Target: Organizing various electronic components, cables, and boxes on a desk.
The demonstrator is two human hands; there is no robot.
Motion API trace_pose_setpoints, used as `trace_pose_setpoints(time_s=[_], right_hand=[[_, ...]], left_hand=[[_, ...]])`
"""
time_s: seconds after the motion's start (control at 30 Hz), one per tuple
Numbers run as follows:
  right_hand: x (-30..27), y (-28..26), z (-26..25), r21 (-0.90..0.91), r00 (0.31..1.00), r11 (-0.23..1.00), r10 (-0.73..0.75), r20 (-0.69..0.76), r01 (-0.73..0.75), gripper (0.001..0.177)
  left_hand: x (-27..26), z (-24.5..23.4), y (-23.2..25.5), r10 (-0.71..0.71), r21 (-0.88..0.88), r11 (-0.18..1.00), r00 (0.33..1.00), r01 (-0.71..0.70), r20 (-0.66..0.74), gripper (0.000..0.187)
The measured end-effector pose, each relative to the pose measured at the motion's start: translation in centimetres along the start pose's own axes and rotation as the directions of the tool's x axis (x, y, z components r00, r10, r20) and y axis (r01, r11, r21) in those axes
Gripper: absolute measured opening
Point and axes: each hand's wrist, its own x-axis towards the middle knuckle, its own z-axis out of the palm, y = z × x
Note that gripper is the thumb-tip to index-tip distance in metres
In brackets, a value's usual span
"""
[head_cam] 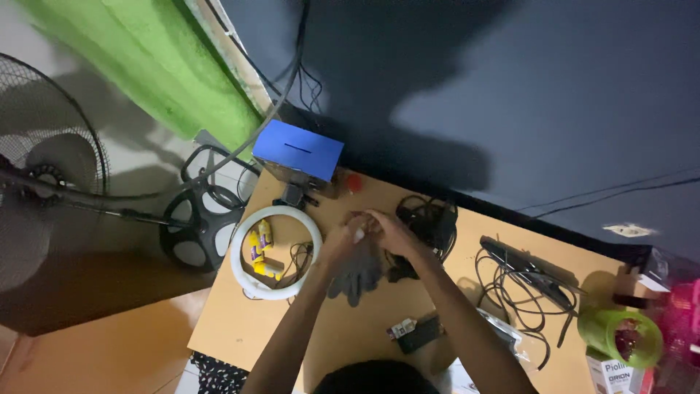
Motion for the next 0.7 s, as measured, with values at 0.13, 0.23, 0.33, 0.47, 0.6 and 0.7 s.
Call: trace_pose_setpoints(time_s=[0.13, 0.23, 0.33, 0.47, 0.6, 0.7], right_hand=[[-0.4, -1.2, -1.1, -0.002, 0.987, 0.994, 0.113, 0.118, -0.114, 0.07], [-0.6, -0.5, -1.3, 0.08, 0.992, 0.995, 0.057, 0.109, -0.066, 0.068], [-0.4, -0.2, -1.6, 0.093, 0.995, 0.996, -0.023, 0.094, 0.014, 0.056], [0.8, 1.0, -2.0, -0.005, 0.989, 0.997, 0.07, -0.127, -0.071, 0.048], [1.7, 3.6, -2.8, -0.243, 0.919, 0.948, 0.104, -0.38, -0.207, 0.068], [1.3, -2.2, -6.0, -0.125, 0.885, 0.914, 0.329, -0.329, -0.386, 0.052]], left_hand=[[0.1, 1.5, -1.2, -0.324, 0.159, 0.946, 0.848, 0.283, 0.419, 0.043], [0.6, -2.6, 4.9, -0.287, -0.038, 0.946, 0.89, 0.321, 0.353, 0.05], [0.3, -1.5, 3.7, -0.083, -0.121, 0.987, 0.978, 0.107, 0.19, 0.051], [1.8, 1.1, 0.1, -0.216, -0.011, 0.975, 0.963, 0.221, 0.162, 0.054], [4.0, 6.1, -4.8, -0.149, 0.115, 0.984, 0.986, 0.14, 0.081, 0.052], [5.9, 7.7, -3.9, -0.068, 0.357, 0.933, 0.994, 0.034, 0.083, 0.046]])
